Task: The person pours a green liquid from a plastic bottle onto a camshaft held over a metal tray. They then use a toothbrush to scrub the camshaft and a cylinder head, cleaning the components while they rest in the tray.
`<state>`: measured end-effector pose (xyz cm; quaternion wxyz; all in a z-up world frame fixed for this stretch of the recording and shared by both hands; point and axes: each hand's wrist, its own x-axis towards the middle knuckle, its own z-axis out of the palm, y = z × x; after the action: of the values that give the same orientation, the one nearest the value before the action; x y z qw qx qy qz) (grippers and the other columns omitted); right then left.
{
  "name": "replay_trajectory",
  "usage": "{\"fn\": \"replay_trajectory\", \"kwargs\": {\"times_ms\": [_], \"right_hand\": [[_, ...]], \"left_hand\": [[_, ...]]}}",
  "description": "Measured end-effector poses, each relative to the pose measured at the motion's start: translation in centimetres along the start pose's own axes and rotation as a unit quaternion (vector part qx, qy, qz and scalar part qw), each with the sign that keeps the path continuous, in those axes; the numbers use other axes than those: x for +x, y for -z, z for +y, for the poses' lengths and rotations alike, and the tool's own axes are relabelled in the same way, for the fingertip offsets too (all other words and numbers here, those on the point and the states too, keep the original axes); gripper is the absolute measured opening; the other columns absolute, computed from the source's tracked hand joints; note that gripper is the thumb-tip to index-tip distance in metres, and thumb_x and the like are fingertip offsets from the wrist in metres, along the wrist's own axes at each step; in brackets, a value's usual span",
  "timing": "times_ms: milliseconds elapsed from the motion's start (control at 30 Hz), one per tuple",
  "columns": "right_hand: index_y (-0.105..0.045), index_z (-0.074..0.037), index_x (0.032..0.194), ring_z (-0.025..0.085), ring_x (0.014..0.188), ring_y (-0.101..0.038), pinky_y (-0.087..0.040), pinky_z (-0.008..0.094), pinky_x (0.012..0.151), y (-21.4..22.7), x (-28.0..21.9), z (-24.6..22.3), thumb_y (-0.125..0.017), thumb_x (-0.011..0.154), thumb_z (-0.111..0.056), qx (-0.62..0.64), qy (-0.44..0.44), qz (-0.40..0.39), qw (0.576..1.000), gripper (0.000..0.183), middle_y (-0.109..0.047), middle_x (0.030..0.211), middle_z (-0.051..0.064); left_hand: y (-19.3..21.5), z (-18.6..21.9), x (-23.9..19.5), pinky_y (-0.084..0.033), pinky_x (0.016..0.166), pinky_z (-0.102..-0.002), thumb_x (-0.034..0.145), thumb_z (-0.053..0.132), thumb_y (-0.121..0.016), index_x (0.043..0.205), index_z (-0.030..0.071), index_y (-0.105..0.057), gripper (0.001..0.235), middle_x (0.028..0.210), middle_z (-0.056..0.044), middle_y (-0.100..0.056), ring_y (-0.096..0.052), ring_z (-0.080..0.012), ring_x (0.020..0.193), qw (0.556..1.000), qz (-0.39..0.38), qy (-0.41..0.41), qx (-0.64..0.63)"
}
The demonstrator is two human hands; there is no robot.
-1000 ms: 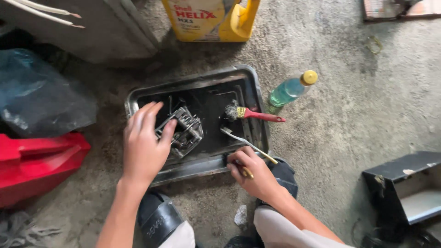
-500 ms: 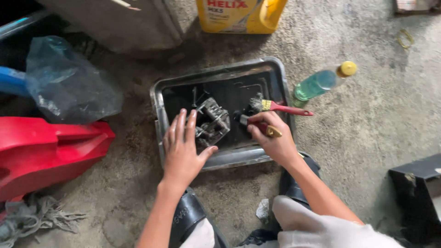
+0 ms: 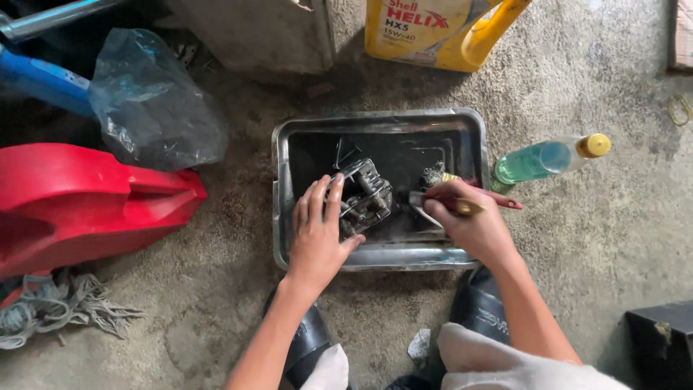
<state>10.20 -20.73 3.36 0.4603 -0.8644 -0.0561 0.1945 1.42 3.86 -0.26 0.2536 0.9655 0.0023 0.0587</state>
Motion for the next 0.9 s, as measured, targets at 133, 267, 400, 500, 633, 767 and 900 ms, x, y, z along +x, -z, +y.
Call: {"fn": "replay_trajectory", "kwargs": {"times_ms": [133,267,400,500,633,767,900], "right_hand": [[-0.071,-0.006,0.108,0.007,0.080,-0.069,-0.057,0.023,0.071,0.3,0.1,-2.5,-0.072,0.090,-0.010,0.087,0.017,0.034,0.995,0.018,-0.076,0.091,0.000],[-0.069,-0.002,0.106,0.009,0.078,-0.070,-0.057,0.025,0.067,-1.7,2.6,-1.8,-0.071,0.093,-0.008,0.147,0.053,0.020,0.987,0.014,-0.075,0.089,0.005],[-0.065,0.002,0.101,0.011,0.079,-0.073,-0.061,0.026,0.069,-1.8,4.0,-0.4,-0.066,0.096,-0.004,0.206,0.069,0.033,0.976,0.008,-0.075,0.090,0.009],[-0.063,0.003,0.099,0.013,0.078,-0.075,-0.063,0.027,0.068,-2.0,4.4,0.1,-0.065,0.095,-0.002,0.222,0.083,0.009,0.971,0.007,-0.075,0.089,0.010],[-0.063,0.003,0.099,0.015,0.075,-0.075,-0.063,0.029,0.066,-2.2,4.6,0.1,-0.066,0.095,-0.002,0.231,0.084,0.030,0.969,0.007,-0.075,0.089,0.012],[-0.062,0.004,0.096,0.017,0.075,-0.074,-0.064,0.031,0.066,-1.9,5.4,1.6,-0.065,0.095,-0.002,0.298,0.036,-0.007,0.954,0.006,-0.073,0.089,0.014],[-0.059,0.003,0.092,0.018,0.068,-0.070,-0.061,0.033,0.061,-2.6,4.7,2.6,-0.062,0.098,-0.003,0.365,0.003,0.029,0.931,0.009,-0.069,0.085,0.014]], "left_hand": [[0.2,0.2,0.2,-0.029,0.120,-0.048,0.062,0.034,-0.093,0.157,0.003,-0.027,0.120,0.154,-0.017,-0.037,-0.034,-0.0359,0.143,1.000,-0.006,0.008,-0.022],[0.4,0.5,0.5,-0.026,0.122,-0.047,0.063,0.028,-0.093,0.155,0.002,-0.027,0.116,0.155,-0.017,-0.036,-0.033,-0.0367,0.144,0.999,-0.015,0.005,-0.033],[0.5,0.2,0.8,-0.026,0.122,-0.046,0.064,0.022,-0.092,0.154,0.003,-0.028,0.113,0.155,-0.017,-0.036,-0.032,-0.0365,0.146,0.998,-0.030,0.023,-0.049],[1.3,-0.4,1.3,-0.022,0.122,-0.048,0.061,0.019,-0.093,0.154,0.003,-0.027,0.115,0.155,-0.017,-0.036,-0.031,-0.0370,0.146,0.998,-0.052,-0.003,-0.044],[1.8,-1.4,2.3,-0.019,0.123,-0.048,0.061,0.019,-0.093,0.154,0.005,-0.027,0.114,0.155,-0.017,-0.035,-0.029,-0.0373,0.147,0.995,-0.087,-0.016,-0.052],[2.2,-2.7,3.1,-0.024,0.124,-0.046,0.064,0.021,-0.091,0.156,0.008,-0.025,0.114,0.156,-0.015,-0.034,-0.030,-0.0369,0.147,0.990,-0.115,-0.061,-0.059],[2.0,-3.2,3.5,-0.026,0.122,-0.045,0.062,0.025,-0.093,0.155,0.010,-0.026,0.116,0.156,-0.014,-0.035,-0.031,-0.0375,0.146,0.988,-0.120,-0.082,-0.053]]}}
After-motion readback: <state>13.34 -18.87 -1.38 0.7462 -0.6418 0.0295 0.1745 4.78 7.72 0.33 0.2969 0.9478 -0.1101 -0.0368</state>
